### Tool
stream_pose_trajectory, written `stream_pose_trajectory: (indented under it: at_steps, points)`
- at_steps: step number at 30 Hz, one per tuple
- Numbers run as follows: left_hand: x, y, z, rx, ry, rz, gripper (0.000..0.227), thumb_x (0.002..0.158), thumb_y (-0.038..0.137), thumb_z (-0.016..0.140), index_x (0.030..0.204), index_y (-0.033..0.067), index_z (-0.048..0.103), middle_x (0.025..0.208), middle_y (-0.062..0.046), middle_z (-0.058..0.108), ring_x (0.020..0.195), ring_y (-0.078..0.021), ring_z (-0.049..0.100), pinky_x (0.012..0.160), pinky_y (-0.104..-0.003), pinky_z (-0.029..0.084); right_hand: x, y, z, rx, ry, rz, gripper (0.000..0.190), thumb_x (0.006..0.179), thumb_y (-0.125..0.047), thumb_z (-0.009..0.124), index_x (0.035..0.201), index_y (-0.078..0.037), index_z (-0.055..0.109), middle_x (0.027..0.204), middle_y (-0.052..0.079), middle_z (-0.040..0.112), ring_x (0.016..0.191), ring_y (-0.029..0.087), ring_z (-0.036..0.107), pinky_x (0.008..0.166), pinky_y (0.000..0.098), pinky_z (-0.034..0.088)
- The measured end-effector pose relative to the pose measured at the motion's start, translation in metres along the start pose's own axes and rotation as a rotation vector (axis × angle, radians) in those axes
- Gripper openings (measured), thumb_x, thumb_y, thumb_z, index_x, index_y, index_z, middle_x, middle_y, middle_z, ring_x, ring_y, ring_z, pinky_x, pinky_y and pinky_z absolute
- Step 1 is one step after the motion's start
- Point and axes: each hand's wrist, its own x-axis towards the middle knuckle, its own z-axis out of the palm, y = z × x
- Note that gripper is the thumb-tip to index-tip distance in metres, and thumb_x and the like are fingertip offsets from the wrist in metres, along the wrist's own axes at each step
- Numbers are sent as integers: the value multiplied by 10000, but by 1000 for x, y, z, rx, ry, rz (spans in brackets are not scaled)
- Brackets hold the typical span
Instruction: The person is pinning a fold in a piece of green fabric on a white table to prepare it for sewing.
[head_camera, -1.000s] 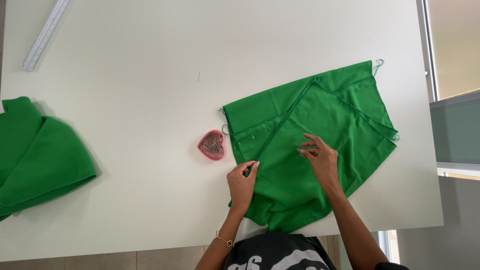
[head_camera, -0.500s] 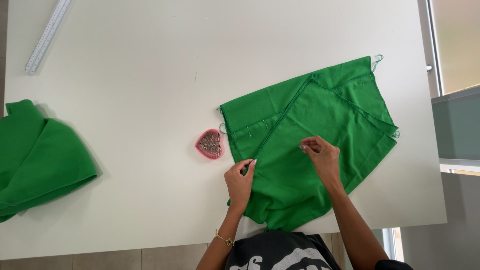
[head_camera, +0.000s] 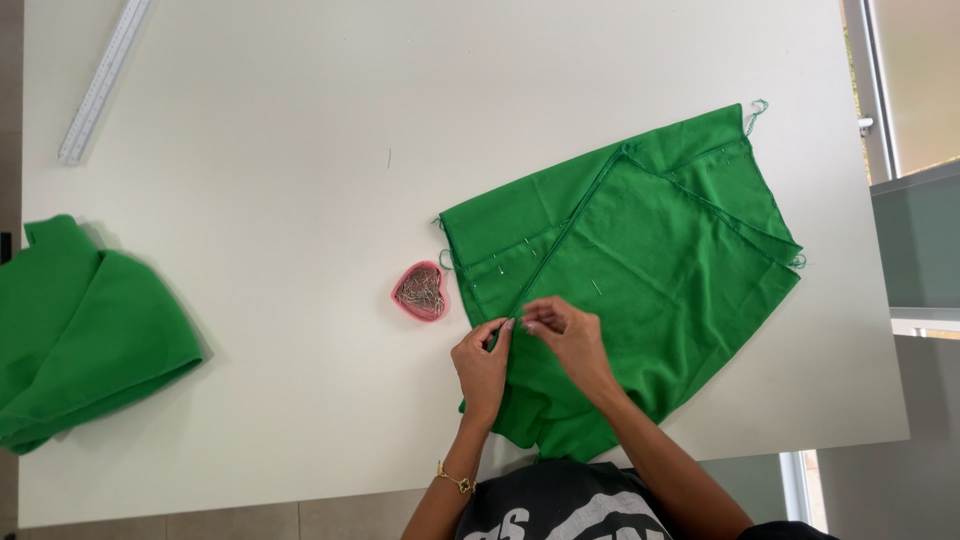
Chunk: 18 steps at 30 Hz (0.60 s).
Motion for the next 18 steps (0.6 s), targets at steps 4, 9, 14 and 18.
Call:
stream_pose_trajectory:
  at_steps: [4,9,14,18]
  points:
    - [1,-7,4,45,13,31,140,998,228,827,1022,107,892,694,-133,726,703,-129,629,653,-346,545,3,22,8,11,6,43,203,873,82,840,1036,-39,847,932,134,826,794,162,782,786,306,686]
    - [1,-9,7,68,35,57,149,1013,237,815,1036,109,889,736,-136,764,660,-156,595,661,-388,548,-1,31,10,-69,46,-19,157,873,55,855,998,-40,866,940,166,753,782,242,807,698,332,719]
    - [0,-5,8,102,35,64,148,1000,238,821,1033,111,887,669,-105,670,646,-138,548,641,-374,524,-4,36,6,-66,28,69,282,865,60,845,1121,-47,798,878,124,766,752,193,788,723,302,703]
    - [0,0,8,91,51,71,161,999,250,828,1019,104,891,569,-48,549,597,-123,481,591,-355,486,1,44,2,-191,-38,85,454,810,39,860,1208,-74,672,834,108,805,728,200,774,664,309,667]
